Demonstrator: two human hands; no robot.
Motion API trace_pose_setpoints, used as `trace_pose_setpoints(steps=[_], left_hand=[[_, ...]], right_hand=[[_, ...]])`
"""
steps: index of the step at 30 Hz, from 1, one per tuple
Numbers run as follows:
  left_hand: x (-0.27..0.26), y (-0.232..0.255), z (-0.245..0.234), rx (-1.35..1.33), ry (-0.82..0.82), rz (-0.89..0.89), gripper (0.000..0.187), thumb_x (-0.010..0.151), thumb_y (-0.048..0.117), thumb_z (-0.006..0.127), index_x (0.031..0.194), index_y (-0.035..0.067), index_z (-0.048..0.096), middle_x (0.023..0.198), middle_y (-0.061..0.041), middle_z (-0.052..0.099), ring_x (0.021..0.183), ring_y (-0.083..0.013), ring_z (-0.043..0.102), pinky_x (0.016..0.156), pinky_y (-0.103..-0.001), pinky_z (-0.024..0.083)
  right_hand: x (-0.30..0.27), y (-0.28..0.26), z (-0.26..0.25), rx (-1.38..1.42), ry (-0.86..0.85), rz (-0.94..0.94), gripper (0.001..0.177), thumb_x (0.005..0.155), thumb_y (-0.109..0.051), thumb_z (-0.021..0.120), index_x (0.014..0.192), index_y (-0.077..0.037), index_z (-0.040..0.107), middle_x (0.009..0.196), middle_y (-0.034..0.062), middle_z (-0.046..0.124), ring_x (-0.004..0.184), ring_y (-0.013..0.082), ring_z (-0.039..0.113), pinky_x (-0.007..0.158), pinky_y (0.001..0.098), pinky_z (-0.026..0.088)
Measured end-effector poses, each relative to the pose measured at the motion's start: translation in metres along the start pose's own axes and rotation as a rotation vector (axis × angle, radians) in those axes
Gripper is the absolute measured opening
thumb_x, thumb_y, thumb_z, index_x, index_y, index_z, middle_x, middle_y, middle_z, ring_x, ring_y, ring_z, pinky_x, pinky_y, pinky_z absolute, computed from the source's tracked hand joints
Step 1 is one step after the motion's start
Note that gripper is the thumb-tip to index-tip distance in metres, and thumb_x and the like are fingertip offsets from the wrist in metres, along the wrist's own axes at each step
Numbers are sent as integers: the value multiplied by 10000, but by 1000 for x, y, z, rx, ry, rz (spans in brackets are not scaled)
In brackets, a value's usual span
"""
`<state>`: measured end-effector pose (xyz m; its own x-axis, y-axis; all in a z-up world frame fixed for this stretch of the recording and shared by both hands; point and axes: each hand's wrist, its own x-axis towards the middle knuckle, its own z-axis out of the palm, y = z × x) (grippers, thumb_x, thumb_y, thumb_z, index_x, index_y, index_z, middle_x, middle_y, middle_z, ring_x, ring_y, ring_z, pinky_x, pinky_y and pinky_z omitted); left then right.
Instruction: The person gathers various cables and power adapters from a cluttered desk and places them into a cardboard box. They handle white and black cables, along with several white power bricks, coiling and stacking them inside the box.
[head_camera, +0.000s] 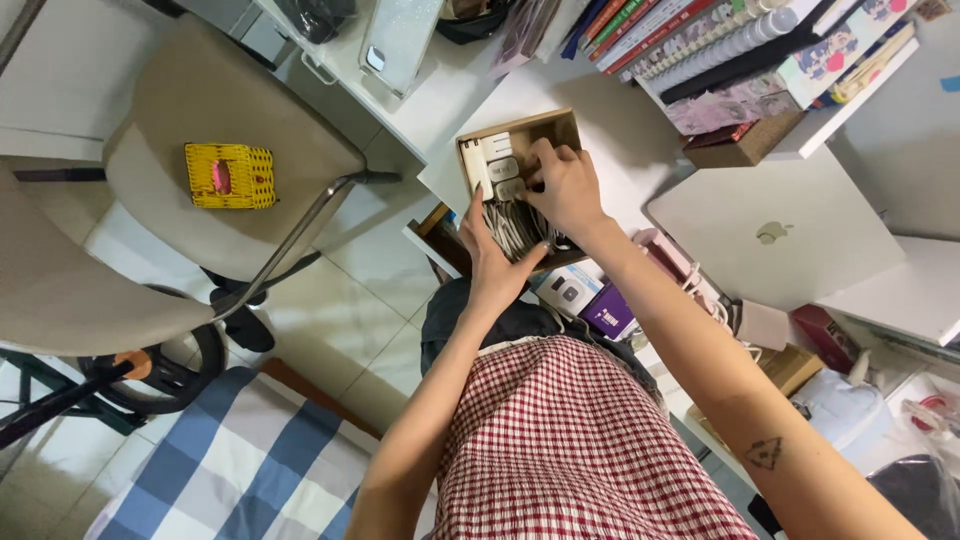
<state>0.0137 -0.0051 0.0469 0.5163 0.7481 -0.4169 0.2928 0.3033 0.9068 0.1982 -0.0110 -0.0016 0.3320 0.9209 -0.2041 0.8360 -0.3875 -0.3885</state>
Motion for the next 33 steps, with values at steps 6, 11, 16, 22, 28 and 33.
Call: trace_pose_setpoints(steps=[6, 11, 16, 22, 28, 33], left_hand=[[2, -16, 2, 147, 53, -1, 651, 1001, 189, 715, 1549, 240, 366, 1618, -266, 115, 1486, -545, 232, 1055, -698, 410], [-2, -8, 1, 273, 11, 2, 443, 1032, 309, 655, 1454, 253, 531, 1644, -236, 110, 1486, -497, 281, 1056, -636, 474], [3, -27, 6, 606, 75, 172, 341, 1050, 380, 612, 1355, 234, 661, 1631, -290, 134, 1504, -532, 214, 1062, -679, 410], [6, -14, 23, 938, 355, 538, 290, 1079, 367, 540, 1277, 228, 699, 1529, -274, 356, 1536, -479, 119, 1135, -795, 30], [11, -27, 29, 1028, 375, 479, 261, 1101, 303, 543, 1192, 190, 760, 1405, -164, 588, 1488, -339, 351, 1167, -738, 133], [5, 24, 51, 987, 475, 374, 244, 1077, 256, 549, 1078, 110, 744, 1107, -132, 727, 1305, -316, 543, 1211, -704, 143]], right_hand=[[-1, -16, -5, 76, -1, 50, 437, 781, -267, 867, 1027, -210, 510, 751, -37, 741, 1030, 215, 632, 989, 388, 340], [-2, -9, -12, 80, -129, -17, 380, 869, -219, 779, 1110, -173, 489, 879, 3, 774, 1077, 236, 634, 1022, 434, 321], [-24, -15, -48, 282, 48, -18, 306, 914, -103, 739, 1179, -97, 586, 1017, 111, 774, 1085, 345, 664, 978, 454, 490], [-68, 6, -40, 15, 344, -15, 338, 785, -137, 859, 1079, -167, 695, 1051, 62, 571, 1066, 318, 533, 888, 436, 483], [-108, -3, -41, 160, 362, 63, 345, 823, -132, 830, 1136, -161, 687, 1078, 76, 494, 1003, 303, 537, 901, 408, 471], [-133, -8, -43, 261, 365, 125, 306, 861, -133, 797, 1144, -171, 688, 1114, 69, 496, 1014, 273, 532, 901, 380, 459]])
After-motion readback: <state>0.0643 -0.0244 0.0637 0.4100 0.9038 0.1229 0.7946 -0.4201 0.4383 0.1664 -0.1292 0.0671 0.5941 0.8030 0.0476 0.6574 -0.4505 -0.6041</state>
